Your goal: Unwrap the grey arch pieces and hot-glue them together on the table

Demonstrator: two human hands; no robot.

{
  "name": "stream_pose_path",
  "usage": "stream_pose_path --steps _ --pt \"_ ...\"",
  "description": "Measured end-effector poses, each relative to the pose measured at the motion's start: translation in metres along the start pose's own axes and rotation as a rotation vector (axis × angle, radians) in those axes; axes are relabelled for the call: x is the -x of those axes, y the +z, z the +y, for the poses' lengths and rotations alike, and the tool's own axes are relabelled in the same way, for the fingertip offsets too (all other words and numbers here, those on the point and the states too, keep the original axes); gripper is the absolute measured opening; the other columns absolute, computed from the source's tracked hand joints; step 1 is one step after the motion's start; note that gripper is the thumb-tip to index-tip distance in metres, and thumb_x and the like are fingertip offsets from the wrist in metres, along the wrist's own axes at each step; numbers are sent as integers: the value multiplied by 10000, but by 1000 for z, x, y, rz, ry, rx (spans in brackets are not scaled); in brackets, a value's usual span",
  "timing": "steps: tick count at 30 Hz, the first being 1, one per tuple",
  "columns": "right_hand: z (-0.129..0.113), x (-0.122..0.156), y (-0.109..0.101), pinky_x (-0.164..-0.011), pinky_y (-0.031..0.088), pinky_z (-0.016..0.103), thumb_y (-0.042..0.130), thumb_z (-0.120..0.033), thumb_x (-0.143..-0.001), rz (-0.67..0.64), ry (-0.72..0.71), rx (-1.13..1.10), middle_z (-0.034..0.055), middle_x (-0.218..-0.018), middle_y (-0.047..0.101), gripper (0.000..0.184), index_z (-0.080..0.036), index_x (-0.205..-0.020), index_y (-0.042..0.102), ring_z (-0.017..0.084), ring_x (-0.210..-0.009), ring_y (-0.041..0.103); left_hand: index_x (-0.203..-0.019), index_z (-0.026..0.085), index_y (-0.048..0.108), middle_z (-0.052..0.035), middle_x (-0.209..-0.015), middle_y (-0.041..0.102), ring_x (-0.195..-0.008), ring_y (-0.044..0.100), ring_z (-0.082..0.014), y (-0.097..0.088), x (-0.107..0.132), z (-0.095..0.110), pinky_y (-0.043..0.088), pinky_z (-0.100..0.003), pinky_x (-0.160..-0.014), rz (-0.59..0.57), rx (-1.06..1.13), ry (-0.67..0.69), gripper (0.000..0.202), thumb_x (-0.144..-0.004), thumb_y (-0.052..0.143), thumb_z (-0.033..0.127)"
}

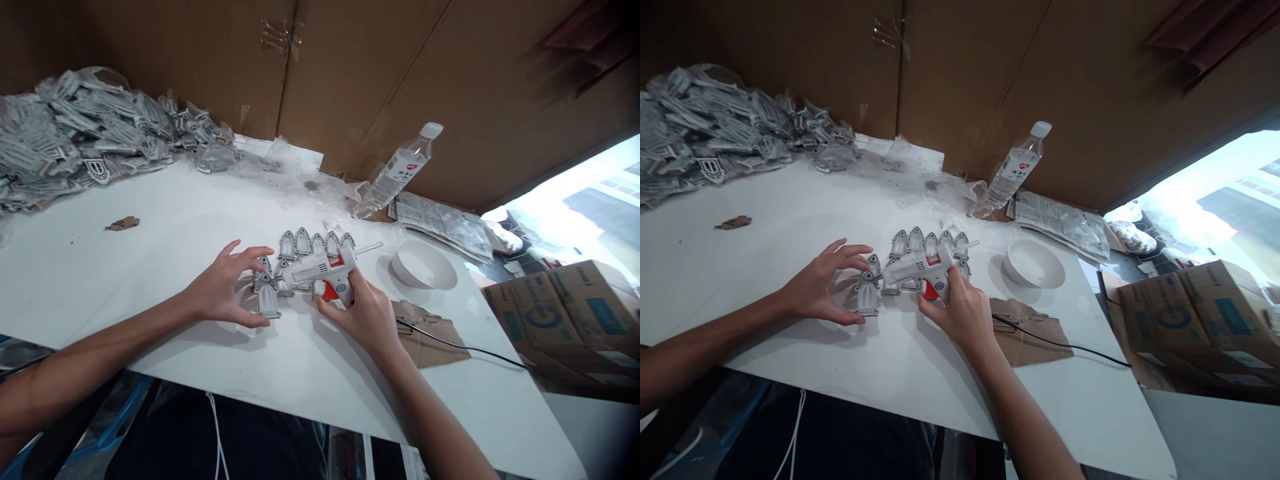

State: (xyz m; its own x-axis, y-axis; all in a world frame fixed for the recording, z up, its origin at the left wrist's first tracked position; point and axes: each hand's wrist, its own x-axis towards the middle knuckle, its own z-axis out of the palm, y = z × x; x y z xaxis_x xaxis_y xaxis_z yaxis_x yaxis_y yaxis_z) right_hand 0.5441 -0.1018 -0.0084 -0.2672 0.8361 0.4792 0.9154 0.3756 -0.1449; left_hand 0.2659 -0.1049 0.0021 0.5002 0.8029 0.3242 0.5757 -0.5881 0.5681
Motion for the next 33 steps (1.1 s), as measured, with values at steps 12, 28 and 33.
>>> stream_pose_path --steps 12,28,33 --pt "-1 -1 -2 -449 267 224 564 -487 -734 4 -4 -22 -39 -505 437 317 -198 -811 461 108 -431 384 -1370 287 328 -81 -1267 582 -1092 615 -295 1 0 -2 118 -567 -1155 5 -14 13 930 -603 748 603" --pt "0 -1 0 -448 259 221 578 -485 -719 20 -18 -16 -51 -504 410 322 -206 -788 434 101 -425 357 -1388 275 304 -97 -1280 578 -1103 616 -292 1 1 -3 102 -557 -1156 -13 -41 40 938 -622 742 591" --pt "-1 -1 -1 -442 254 221 587 -473 -713 28 -19 -20 -53 -502 399 319 -204 -787 431 98 -421 345 -1382 271 299 -98 -1295 567 -1093 622 -283 1 1 -5 109 -561 -1151 -2 -41 69 927 -630 747 576"
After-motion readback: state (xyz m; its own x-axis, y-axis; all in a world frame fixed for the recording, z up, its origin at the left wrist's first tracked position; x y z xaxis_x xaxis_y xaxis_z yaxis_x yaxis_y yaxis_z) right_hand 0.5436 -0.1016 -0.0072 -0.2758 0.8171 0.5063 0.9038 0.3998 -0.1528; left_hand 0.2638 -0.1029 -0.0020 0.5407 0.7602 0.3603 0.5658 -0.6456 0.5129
